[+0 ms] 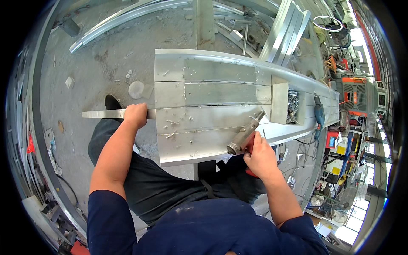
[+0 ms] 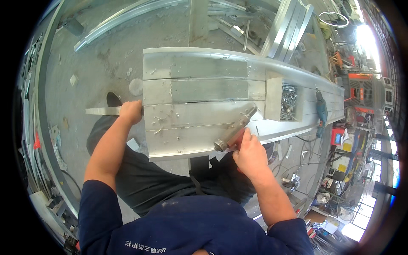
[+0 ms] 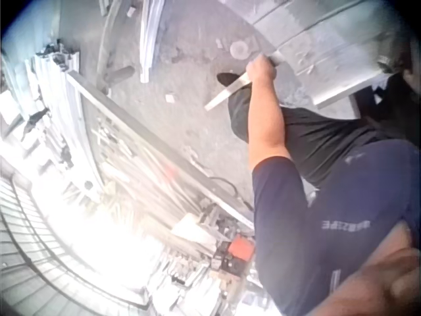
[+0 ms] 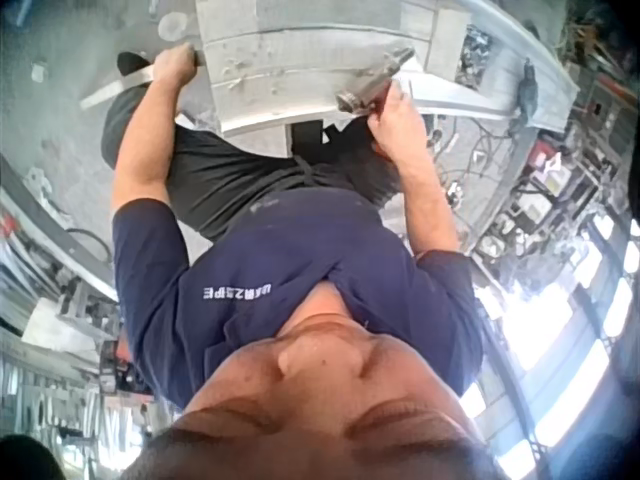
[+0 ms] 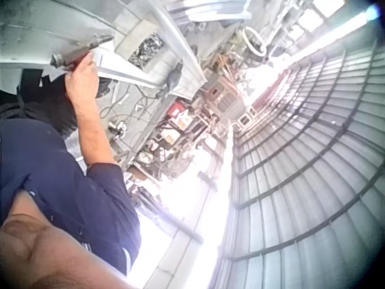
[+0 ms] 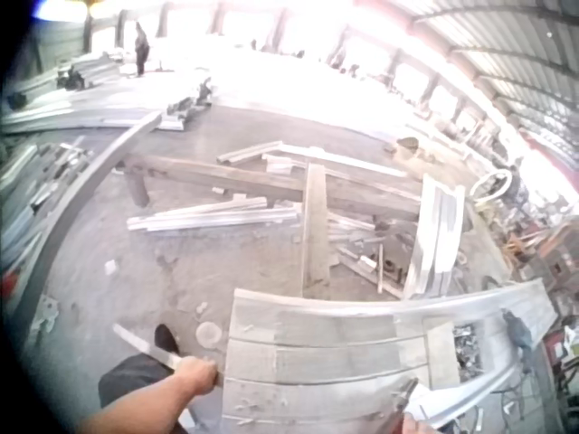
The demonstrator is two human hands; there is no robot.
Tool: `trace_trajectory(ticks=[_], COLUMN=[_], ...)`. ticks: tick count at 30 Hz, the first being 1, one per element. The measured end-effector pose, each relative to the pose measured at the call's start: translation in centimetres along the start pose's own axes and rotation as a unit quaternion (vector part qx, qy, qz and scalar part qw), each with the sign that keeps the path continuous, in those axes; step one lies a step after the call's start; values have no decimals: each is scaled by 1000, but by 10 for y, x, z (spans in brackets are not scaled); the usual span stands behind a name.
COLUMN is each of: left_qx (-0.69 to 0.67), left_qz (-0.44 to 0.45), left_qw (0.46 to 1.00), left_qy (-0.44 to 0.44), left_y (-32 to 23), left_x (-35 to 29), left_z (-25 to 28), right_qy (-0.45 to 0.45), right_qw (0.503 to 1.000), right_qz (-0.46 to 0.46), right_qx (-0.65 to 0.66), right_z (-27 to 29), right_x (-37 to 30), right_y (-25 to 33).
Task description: The person aligns a metal bar with a metal frame, places screws into pre-drilled holes, and uses a power drill to fasten them. The person repeats this process for multiple screw positions along the frame.
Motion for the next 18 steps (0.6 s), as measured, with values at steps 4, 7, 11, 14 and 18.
trace_trajectory(ticks=[4, 7, 11, 14, 18], left_qx=[3, -6, -8, -15, -24], left_qz=[-4, -5, -1, 1, -4], left_qw=[1000, 1000, 1000, 1000, 1000], left_qy=[-2, -14, -8, -9, -9], left_y=[5, 1, 5, 4, 2], left_x=[0, -1, -2, -3, -1], left_z=[-5, -3, -4, -2, -3], right_qy=[-30, 55, 188, 212, 166], right_qw=[992, 971, 943, 933, 937], right_qz=[4, 22, 85, 134, 219], right_qx=[126, 231, 259, 259, 217], right_z=[38, 86, 136, 142, 123], right_x=[-7, -12, 12, 37, 61], right_y=[3, 16, 53, 77, 87])
Point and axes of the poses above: each hand's wrist, its own x-axis towards the middle knuckle, its own z-axis out of the back of the hand, y = z × x, the point moved 2 cm from there along x, towards the middle knuckle, and after that the axes turned 9 degrees about z, right-handed, at the moved point
